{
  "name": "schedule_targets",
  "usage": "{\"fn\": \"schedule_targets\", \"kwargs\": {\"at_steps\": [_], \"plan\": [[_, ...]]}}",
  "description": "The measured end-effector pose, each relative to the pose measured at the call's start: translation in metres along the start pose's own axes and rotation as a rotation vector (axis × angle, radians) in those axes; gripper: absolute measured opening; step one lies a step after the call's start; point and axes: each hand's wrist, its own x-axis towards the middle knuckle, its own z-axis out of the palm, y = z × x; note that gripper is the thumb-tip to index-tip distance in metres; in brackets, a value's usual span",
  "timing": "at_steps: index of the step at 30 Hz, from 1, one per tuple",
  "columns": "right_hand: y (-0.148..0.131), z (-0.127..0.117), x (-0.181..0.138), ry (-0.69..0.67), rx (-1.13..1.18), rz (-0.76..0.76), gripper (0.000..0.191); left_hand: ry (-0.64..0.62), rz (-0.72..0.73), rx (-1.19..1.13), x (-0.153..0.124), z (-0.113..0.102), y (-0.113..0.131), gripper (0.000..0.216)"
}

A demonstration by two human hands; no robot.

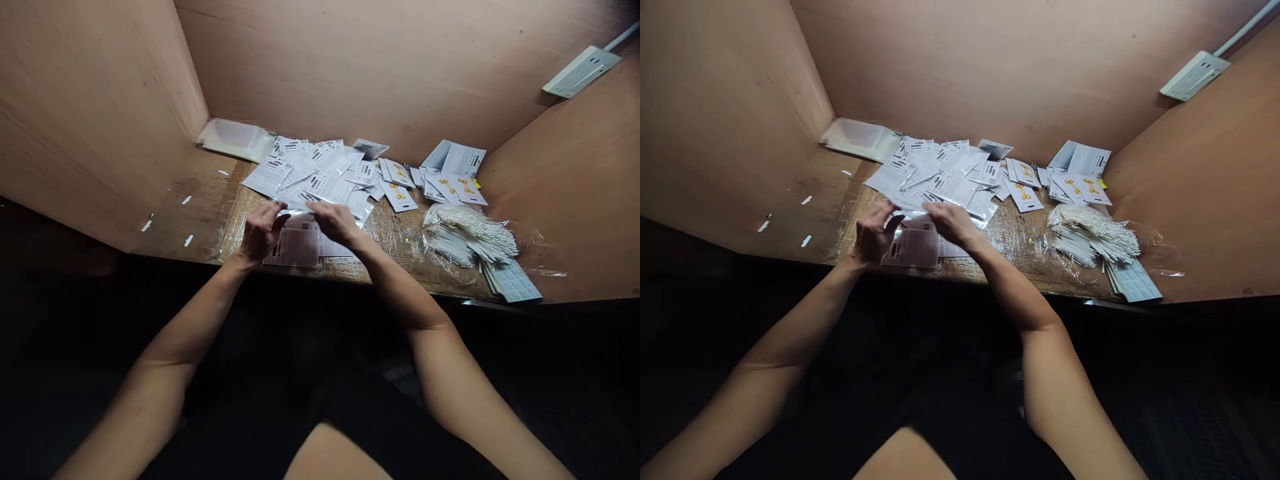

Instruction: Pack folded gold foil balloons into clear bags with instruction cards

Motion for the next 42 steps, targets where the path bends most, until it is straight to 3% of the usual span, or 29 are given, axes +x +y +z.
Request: {"fn": "schedule_targets", "kwargs": {"at_steps": [2,4,6,7,10,13,15,18,21,23,25,27,28,30,32,34,36,38,42], "plan": [[0.008,-0.019,-0.004,0.103,-0.024,0.11,0.048,-0.047,-0.053,0.065,-0.008,-0.014,0.007,0.055],[0.004,-0.032,-0.023,0.199,-0.032,0.146,0.05,-0.282,-0.024,0.115,-0.038,-0.027,0.014,0.074],[-0.015,-0.027,-0.052,0.21,-0.048,0.081,0.053,-0.503,0.002,0.158,-0.08,-0.035,0.018,0.06],[-0.028,-0.018,-0.068,0.173,-0.062,0.011,0.055,-0.526,-0.005,0.17,-0.102,-0.036,0.019,0.046],[-0.069,0.023,-0.105,-0.029,-0.081,-0.21,0.056,-0.369,-0.011,0.133,-0.149,-0.036,0.019,0.026],[-0.086,0.049,-0.119,-0.133,-0.018,-0.247,0.056,-0.146,0.047,0.077,-0.154,-0.034,0.023,0.02],[-0.081,0.046,-0.118,-0.132,0.047,-0.246,0.058,-0.023,0.113,0.055,-0.136,-0.032,0.032,0.016],[-0.061,0.02,-0.113,-0.095,0.103,-0.289,0.074,0.146,0.196,0.036,-0.094,-0.023,0.05,0.018],[-0.038,-0.009,-0.106,-0.008,-0.003,-0.228,0.06,0.185,0.188,-0.032,-0.054,-0.01,0.062,0.016],[-0.023,-0.019,-0.1,0.06,-0.126,-0.159,0.058,0.16,0.101,-0.124,-0.039,-0.003,0.067,0.015],[-0.01,-0.018,-0.094,0.053,-0.227,-0.12,0.056,0.187,-0.093,-0.23,-0.037,0.002,0.07,0.016],[0.0,-0.01,-0.089,-0.075,-0.275,-0.104,0.055,0.212,-0.388,-0.379,-0.049,0.005,0.074,0.02],[0.004,-0.005,-0.086,-0.162,-0.278,-0.101,0.056,0.163,-0.541,-0.496,-0.059,0.007,0.078,0.022],[0.012,0.003,-0.075,-0.283,-0.249,-0.091,0.064,-0.108,-0.811,-0.805,-0.082,0.012,0.086,0.034],[0.023,0.004,-0.056,-0.268,-0.205,-0.07,0.068,-0.487,-0.978,-1.123,-0.103,0.021,0.098,0.046],[0.036,0.002,-0.029,-0.258,-0.157,-0.039,0.07,-0.686,-1.084,-1.36,-0.114,0.034,0.111,0.062],[0.046,0.001,-0.004,-0.364,-0.099,0.01,0.077,-0.633,-1.194,-1.516,-0.117,0.046,0.124,0.067],[0.045,0.005,0.01,-0.481,-0.049,0.057,0.082,-0.477,-1.302,-1.613,-0.115,0.055,0.136,0.059],[0.003,0.029,-0.014,-0.434,0.014,0.073,0.085,-0.107,-1.361,-1.669,-0.119,0.055,0.15,0.044]]}}
